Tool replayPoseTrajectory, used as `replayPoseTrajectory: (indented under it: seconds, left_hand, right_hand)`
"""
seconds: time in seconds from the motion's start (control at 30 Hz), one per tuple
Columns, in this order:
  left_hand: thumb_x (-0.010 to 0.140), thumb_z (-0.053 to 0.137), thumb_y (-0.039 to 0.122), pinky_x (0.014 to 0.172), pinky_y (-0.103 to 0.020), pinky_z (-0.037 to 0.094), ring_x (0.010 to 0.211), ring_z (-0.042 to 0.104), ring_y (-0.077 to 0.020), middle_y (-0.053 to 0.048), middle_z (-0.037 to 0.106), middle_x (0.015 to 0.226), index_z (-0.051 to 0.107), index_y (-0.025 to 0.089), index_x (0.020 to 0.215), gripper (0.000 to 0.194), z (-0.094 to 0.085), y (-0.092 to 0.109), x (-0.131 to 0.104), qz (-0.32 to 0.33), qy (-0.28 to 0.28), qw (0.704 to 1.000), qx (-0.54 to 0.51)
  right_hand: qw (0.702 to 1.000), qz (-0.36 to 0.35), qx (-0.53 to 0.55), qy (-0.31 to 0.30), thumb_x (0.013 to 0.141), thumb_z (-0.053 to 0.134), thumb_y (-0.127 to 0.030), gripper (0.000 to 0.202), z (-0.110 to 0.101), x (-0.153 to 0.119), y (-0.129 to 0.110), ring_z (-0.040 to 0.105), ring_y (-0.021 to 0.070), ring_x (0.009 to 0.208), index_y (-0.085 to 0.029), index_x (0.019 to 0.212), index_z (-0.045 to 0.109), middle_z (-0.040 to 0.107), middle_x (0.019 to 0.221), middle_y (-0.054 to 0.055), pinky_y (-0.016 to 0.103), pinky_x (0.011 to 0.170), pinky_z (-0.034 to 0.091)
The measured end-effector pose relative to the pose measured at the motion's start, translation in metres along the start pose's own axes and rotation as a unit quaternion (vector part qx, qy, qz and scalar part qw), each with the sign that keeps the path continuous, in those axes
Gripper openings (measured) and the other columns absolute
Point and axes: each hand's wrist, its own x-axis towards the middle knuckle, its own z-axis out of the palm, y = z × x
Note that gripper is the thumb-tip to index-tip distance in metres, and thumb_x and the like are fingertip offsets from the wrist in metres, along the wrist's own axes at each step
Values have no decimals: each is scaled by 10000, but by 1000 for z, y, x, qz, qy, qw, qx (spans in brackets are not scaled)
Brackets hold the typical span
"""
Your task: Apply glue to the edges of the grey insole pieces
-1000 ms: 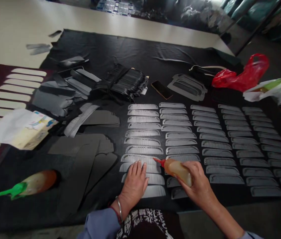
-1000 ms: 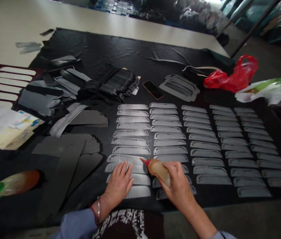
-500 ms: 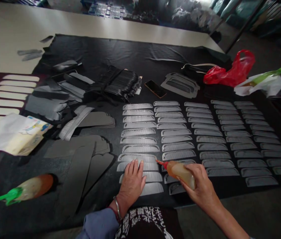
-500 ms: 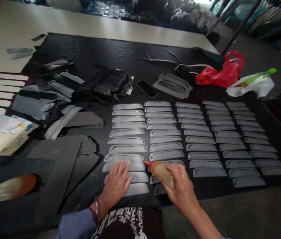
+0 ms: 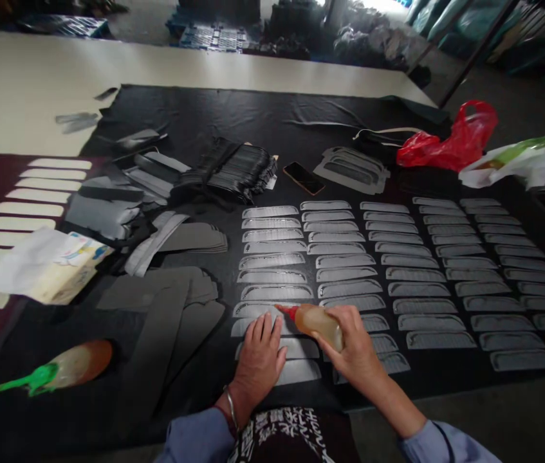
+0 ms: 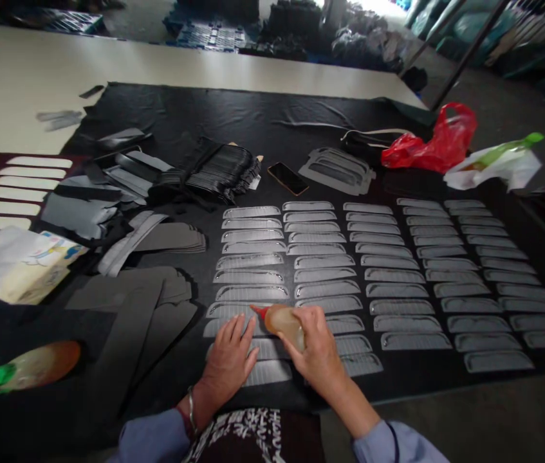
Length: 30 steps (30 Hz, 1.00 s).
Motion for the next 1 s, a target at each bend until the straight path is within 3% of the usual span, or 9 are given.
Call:
replayPoseTrajectory:
  seconds: [0.17, 0.37, 0.5, 0.8, 1.0]
  left_hand:
    - [837, 507, 322, 975, -457, 398, 1186, 463, -301, -169, 514, 1268, 468, 114, 1253, 467, -1, 1, -1, 4, 2, 1000, 6]
    - [826, 540, 302, 979, -463, 388, 1183, 454, -291, -148, 508, 1271, 450, 147, 1270, 478, -5, 2, 1, -8, -4, 1000, -17]
    - [828, 550, 307, 985, -471, 373, 1154, 462, -285, -130, 530, 1234, 461, 151, 1261, 468, -8, 1, 2, 0, -14, 1000, -25]
    - [835, 525, 394, 1020, -455, 319, 1226, 395, -287, -74, 471, 1354, 423, 185, 1315, 533, -3, 1, 0, 0, -15, 999, -29]
    - [832, 528, 372, 1011, -462, 317, 1268, 351, -307, -54, 400, 1416, 434, 233, 1308, 504, -2, 4, -1, -3, -2, 999, -32]
  right_hand:
    - [999, 7, 44, 9, 810, 594, -271, 312, 13, 4, -5, 535, 212, 914, -227, 1087, 459, 530, 976, 70, 387, 785, 498]
    - [969, 209, 104, 81, 745, 623, -448, 370, -7, 1, 2, 564, 176, 809, -221, 1003, 483, 548, 941, 27, 304, 694, 494]
    - [946, 288, 112, 102, 708, 641, -502, 434, -27, -7, 3, 556, 176, 818, -226, 1008, 493, 544, 979, 28, 302, 712, 472]
    - [913, 356, 143, 142, 618, 683, -548, 521, -33, -25, -5, 536, 163, 792, -227, 987, 504, 541, 941, 7, 284, 701, 459]
    - [890, 382, 204, 141, 568, 730, -532, 550, -25, -28, -11, 519, 178, 795, -227, 972, 514, 516, 966, 23, 246, 553, 493]
